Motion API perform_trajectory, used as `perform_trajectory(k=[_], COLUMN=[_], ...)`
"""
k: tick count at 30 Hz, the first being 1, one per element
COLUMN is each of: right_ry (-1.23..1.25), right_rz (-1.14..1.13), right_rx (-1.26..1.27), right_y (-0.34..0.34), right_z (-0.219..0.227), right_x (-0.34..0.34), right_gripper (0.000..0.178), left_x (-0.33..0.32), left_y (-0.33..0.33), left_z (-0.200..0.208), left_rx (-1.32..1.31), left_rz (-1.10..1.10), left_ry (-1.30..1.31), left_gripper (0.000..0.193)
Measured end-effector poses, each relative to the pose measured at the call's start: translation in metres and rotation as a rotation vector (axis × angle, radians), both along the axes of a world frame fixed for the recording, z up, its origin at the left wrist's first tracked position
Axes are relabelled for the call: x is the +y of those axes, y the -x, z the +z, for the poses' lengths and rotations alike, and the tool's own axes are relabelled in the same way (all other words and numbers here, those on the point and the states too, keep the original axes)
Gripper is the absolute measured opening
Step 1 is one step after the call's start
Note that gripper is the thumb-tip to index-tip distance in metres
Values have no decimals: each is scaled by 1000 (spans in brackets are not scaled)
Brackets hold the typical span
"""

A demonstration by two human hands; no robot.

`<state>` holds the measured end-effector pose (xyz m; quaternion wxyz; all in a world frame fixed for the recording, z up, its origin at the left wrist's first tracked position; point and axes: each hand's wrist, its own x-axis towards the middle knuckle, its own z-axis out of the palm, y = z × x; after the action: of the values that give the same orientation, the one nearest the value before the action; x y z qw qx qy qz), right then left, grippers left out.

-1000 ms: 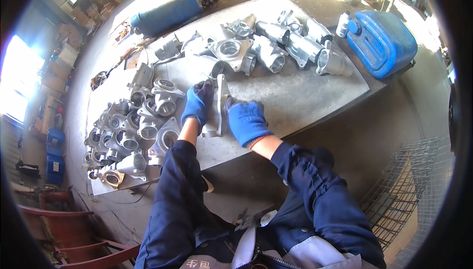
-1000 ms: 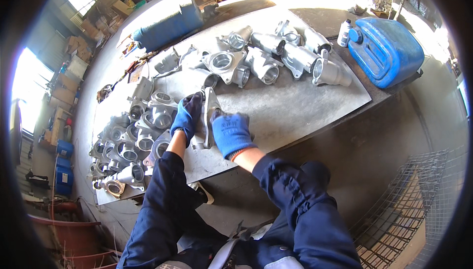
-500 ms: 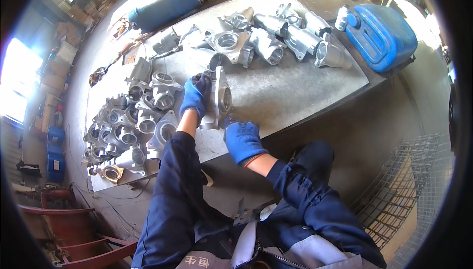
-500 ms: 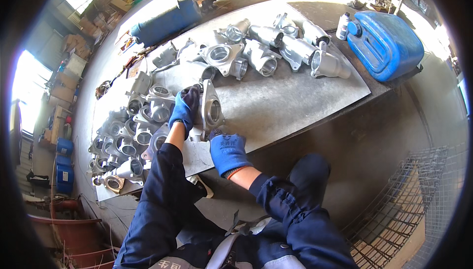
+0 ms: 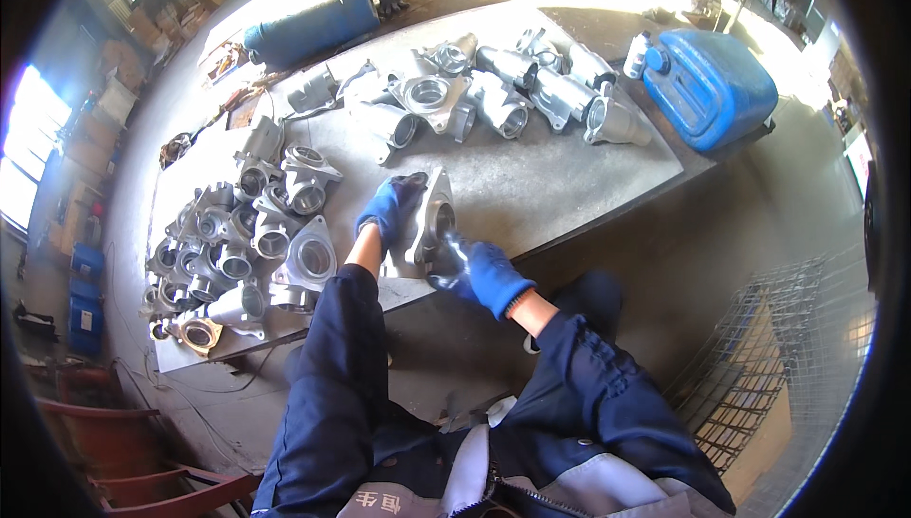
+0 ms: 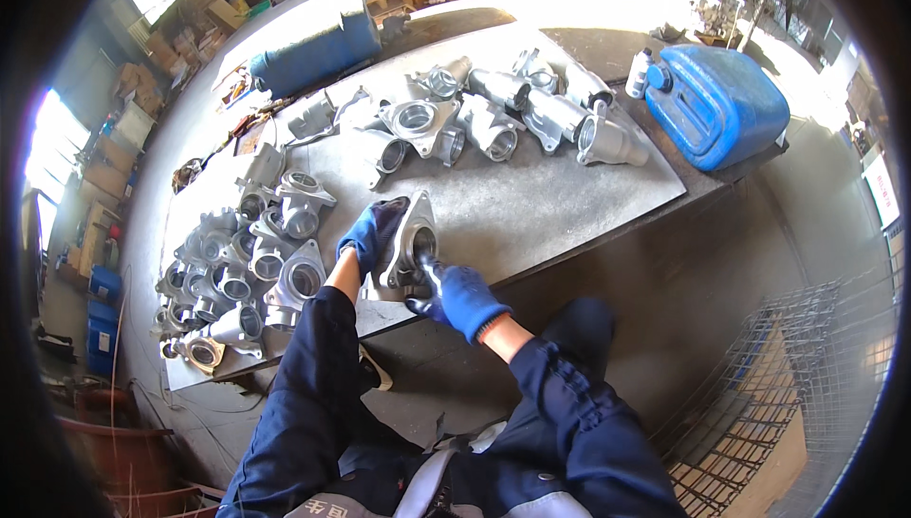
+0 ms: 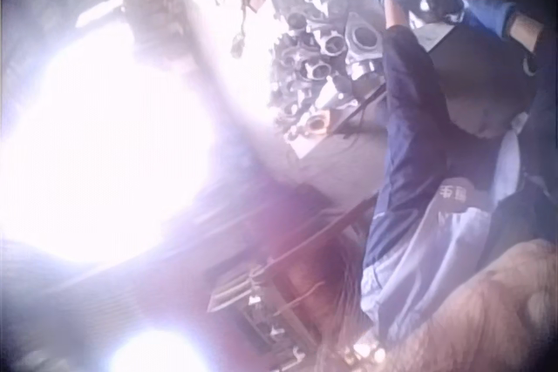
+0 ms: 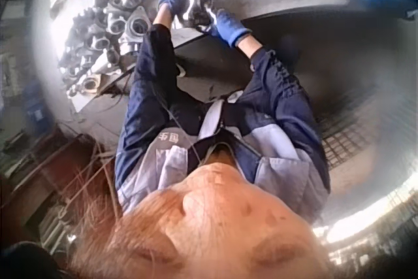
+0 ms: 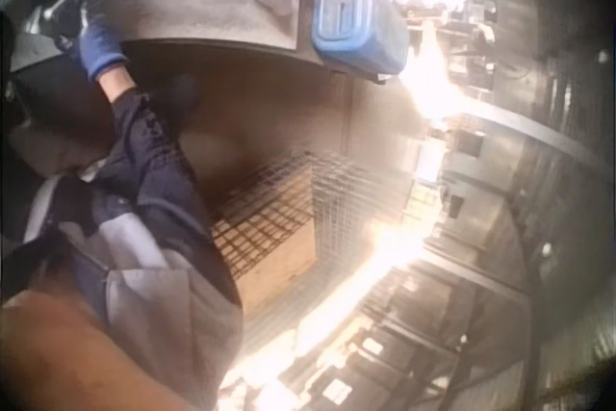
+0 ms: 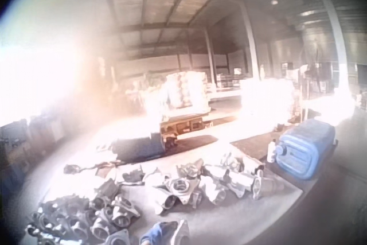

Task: The person repeatedly picks up metal castings from a table, rubs their edges with a small handheld tool, and places them back down. The person handles the parts one at a time, rotating them to work on different edges.

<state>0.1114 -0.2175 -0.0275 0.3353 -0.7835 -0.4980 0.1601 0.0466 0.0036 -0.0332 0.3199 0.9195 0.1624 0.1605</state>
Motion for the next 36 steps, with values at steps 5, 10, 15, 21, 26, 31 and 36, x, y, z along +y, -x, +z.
perform_trajectory(k=[5,10,15,21,26,31,36], right_ry=[-182,-218,2,234,249,375,385], right_rz=[20,-35,41,244,202,177,190], right_rx=[345,517,219,-893,-1178,-1055,-984], right_y=[-2,3,-11,2,16,16,13], right_z=[-36,-53,-8,63,60,39,45], right_x=[25,37,15,22,47,43,36], right_gripper=[44,38,28,13,13,13,14], left_x=[-5,-19,-30,-68,-67,-67,-68], left_y=[-12,25,103,106,99,99,98], left_z=[2,39,48,13,-4,-8,0], left_rx=[57,-373,-201,158,-31,-111,-46], left_rz=[263,226,-72,212,210,202,229], left_ry=[335,871,228,-343,-175,-151,-150], left_gripper=[29,35,77,78,72,67,69])
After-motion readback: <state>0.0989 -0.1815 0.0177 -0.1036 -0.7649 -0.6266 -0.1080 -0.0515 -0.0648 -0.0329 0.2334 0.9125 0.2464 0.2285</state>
